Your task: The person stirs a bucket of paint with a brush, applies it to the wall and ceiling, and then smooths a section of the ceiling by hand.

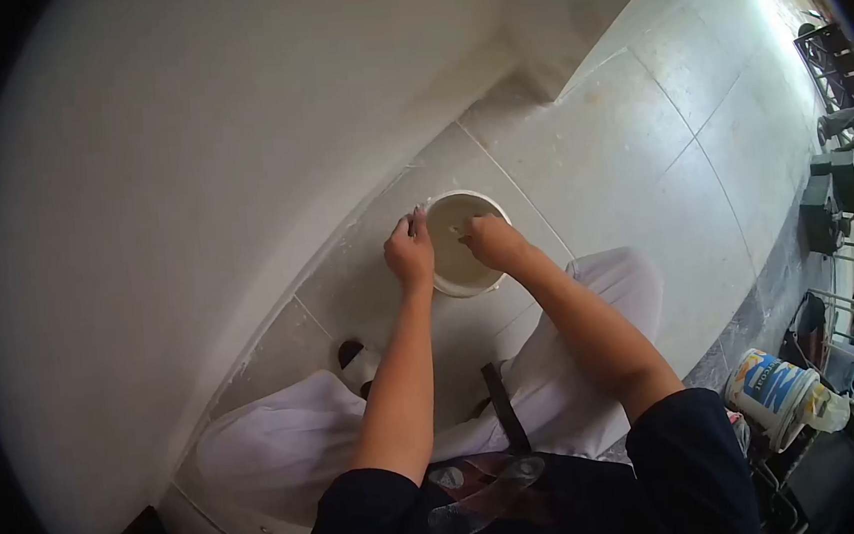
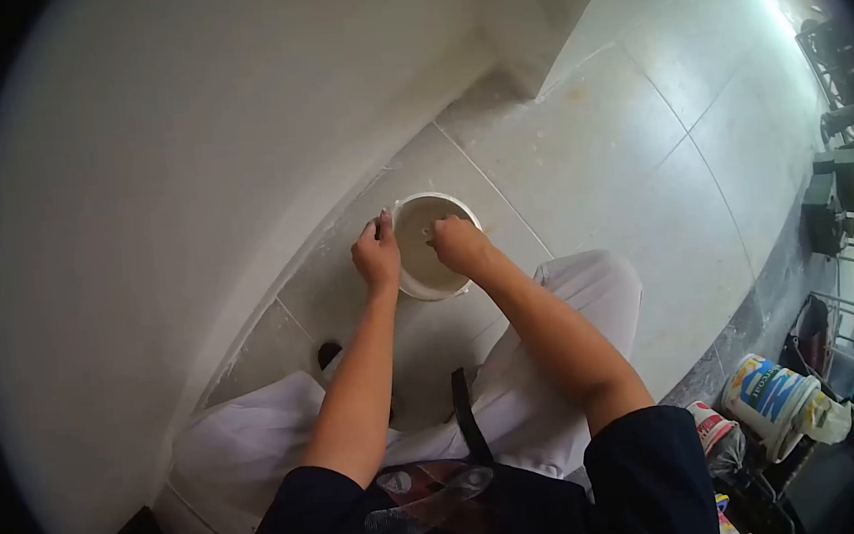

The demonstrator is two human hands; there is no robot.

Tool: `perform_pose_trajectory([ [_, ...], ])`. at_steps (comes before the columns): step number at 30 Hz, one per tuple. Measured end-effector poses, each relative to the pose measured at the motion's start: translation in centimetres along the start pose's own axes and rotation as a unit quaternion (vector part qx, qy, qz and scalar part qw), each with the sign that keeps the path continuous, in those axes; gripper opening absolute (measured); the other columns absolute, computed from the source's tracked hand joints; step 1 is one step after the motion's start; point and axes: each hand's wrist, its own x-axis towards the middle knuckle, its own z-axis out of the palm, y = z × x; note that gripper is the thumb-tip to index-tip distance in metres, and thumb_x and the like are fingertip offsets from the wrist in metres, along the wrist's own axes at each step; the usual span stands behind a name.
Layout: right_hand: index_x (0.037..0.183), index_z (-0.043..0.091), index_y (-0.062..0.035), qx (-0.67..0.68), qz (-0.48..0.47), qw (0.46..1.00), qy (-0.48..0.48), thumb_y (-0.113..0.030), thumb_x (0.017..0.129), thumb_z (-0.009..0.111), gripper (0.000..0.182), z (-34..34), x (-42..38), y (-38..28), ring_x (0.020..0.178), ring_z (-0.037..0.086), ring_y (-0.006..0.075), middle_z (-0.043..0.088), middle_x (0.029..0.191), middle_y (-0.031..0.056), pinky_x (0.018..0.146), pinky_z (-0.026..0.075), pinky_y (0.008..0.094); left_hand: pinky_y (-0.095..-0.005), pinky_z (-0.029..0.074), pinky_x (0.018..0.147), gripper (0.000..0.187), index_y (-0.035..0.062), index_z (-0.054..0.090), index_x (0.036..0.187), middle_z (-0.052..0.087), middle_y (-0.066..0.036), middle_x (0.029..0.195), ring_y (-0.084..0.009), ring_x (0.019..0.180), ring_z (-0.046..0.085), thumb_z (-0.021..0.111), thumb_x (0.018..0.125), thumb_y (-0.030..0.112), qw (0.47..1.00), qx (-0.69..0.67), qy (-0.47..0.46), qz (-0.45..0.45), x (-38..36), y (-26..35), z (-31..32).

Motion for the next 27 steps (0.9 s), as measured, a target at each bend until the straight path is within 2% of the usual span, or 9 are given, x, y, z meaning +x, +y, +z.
perform_pose_trajectory([
  [2,0.093,0.074,-0.0012,0.007,0.026,1.0,0.006,-0.021,0.09,0.071,0.02,-0.5,-0.5,-1.6,0.092,0.07,0.0433,0.071,0.096,0.0283,0.085,0.057,0.0499,-0.0429,0.057,0.076,0.042,0.0057,0.079,0.098,0.076,-0.018,0.087,-0.0356,0.083,0.074,0.066,0.097,0.045,1.0,-0.004,-0.001,-0.011,-0.3,0.8,-0.8],
  [3,0.094,0.073,-0.001,0.043,-0.008,0.999,0.02,-0.019,0.089,0.07,0.019,2.2,2.9,-3.9,0.092,0.071,0.0432,0.071,0.095,0.0279,0.084,0.057,0.05,-0.043,0.057,0.076,0.042,0.0051,0.079,0.098,0.076,-0.018,0.087,-0.0356,0.083,0.074,0.065,0.097,0.045,0.999,0.033,0.028,0.012,2.7,-1.0,-3.3],
  [5,0.094,0.073,-0.0007,0.057,-0.018,0.998,0.024,-0.016,0.089,0.069,0.016,3.7,3.7,-4.3,0.091,0.071,0.0428,0.071,0.095,0.027,0.083,0.057,0.0501,-0.0432,0.056,0.075,0.043,0.004,0.078,0.096,0.076,-0.018,0.087,-0.0356,0.083,0.074,0.065,0.098,0.044,0.998,0.049,0.035,0.021,2.7,-1.3,-4.4],
  [8,0.096,0.072,-0.0013,-0.009,0.039,0.999,0.004,-0.01,0.088,0.064,0.015,2.1,3.5,-3.7,0.091,0.072,0.0424,0.071,0.097,0.0261,0.082,0.058,0.0496,-0.0428,0.056,0.076,0.046,0.0026,0.078,0.094,0.076,-0.018,0.087,-0.0358,0.084,0.074,0.067,0.096,0.047,1.0,-0.002,-0.001,0.002,2.4,-0.6,-2.3],
  [10,0.097,0.072,-0.0017,-0.007,0.031,0.999,-0.006,-0.008,0.088,0.061,0.016,3.1,4.1,-4.2,0.092,0.072,0.0422,0.072,0.097,0.0258,0.082,0.058,0.0496,-0.0427,0.057,0.076,0.047,0.0022,0.078,0.094,0.076,-0.018,0.087,-0.0364,0.084,0.074,0.068,0.095,0.049,1.0,0.022,-0.004,-0.02,2.5,-0.8,-3.3],
  [13,0.09,0.072,0.0022,0.016,0.024,0.997,0.069,-0.014,0.09,0.062,0.019,4.1,4.3,-4.9,0.085,0.072,0.0441,0.071,0.091,0.0272,0.078,0.059,0.0501,-0.0426,0.057,0.076,0.048,0.0023,0.078,0.094,0.076,-0.019,0.086,-0.0368,0.082,0.074,0.07,0.093,0.05,0.999,0.017,0.031,-0.006,2.6,-1.4,-3.4],
  [16,0.088,0.072,0.0033,0.004,0.016,0.998,0.065,-0.013,0.09,0.063,0.019,4.0,4.7,-5.2,0.082,0.071,0.0455,0.071,0.087,0.028,0.077,0.059,0.0509,-0.0429,0.057,0.076,0.049,0.0025,0.078,0.095,0.076,-0.019,0.087,-0.0368,0.083,0.074,0.07,0.092,0.051,0.999,0.031,0.013,-0.028,2.7,-1.5,-3.4],
  [19,0.087,0.071,0.0052,0.027,0.032,0.997,0.067,-0.014,0.09,0.064,0.021,2.0,3.7,-6.1,0.08,0.071,0.0458,0.07,0.086,0.0298,0.076,0.058,0.052,-0.0401,0.053,0.071,0.05,-0.0017,0.074,0.087,0.072,-0.017,0.075,-0.0296,0.069,0.07,0.071,0.093,0.047,0.999,0.015,0.042,-0.007,2.7,-2.0,-2.8],
  [27,0.084,0.068,0.0067,0.063,0.009,0.995,0.079,-0.009,0.087,0.064,0.017,0.4,0.7,-6.2,0.078,0.069,0.0477,0.069,0.083,0.0316,0.073,0.056,0.0537,-0.041,0.055,0.076,0.048,-0.0004,0.076,0.091,0.075,-0.019,0.083,-0.0332,0.08,0.074,0.07,0.093,0.048,0.999,0.025,0.031,-0.017,2.7,-1.6,-3.3],
])
